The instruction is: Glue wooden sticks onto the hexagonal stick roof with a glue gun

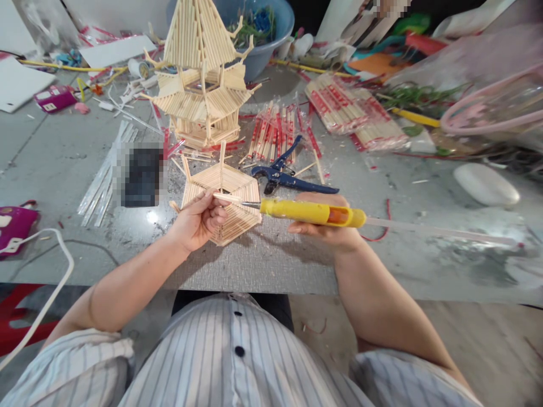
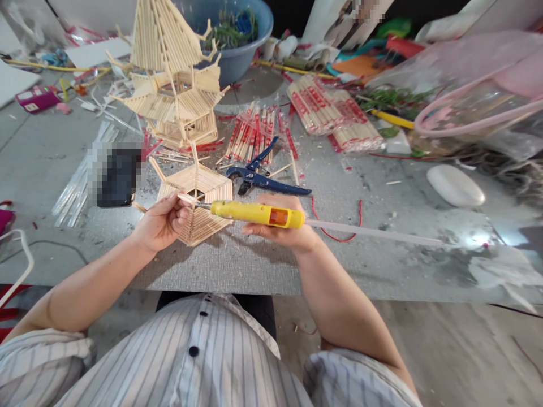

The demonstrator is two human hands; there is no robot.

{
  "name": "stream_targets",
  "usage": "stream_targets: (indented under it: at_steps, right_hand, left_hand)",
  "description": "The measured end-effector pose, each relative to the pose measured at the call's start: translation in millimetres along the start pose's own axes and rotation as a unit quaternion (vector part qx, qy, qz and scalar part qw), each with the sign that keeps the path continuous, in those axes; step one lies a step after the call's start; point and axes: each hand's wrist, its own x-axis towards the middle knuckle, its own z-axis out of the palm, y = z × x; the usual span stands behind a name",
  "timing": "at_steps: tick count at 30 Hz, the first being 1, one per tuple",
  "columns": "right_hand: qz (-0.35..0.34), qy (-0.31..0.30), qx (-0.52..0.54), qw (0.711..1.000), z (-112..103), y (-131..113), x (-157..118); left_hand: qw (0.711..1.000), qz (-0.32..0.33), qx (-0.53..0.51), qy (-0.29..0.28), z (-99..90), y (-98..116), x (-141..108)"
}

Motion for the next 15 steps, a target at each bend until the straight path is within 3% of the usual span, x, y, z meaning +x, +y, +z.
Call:
stream_targets:
  at_steps: [4, 6, 10, 15]
  right_hand:
    - [0.015, -0.008, 0.031, 0.999, 0.9, 5.1, -3.9]
    - [0.055, -0.021, 0.042, 0.997, 1.1, 7.2, -6.6]
    - [0.187, -0.057, 0.053, 0.979, -0.3, 9.2, -11.0]
    - [0.368, -0.044, 0.097, 0.924, -7.1, 8.2, -13.5]
  left_hand:
    - [1.000, 0.002, 0.000, 0.002, 0.7, 0.6, -1.1]
    - [1.000, 0.002, 0.000, -0.002, 0.1, 0.6, -1.3]
    - [0.999, 0.017, 0.002, -0.031, -1.9, 0.5, -2.4]
    - [0.998, 0.029, 0.032, -0.039, 1.9, 4.9, -8.6]
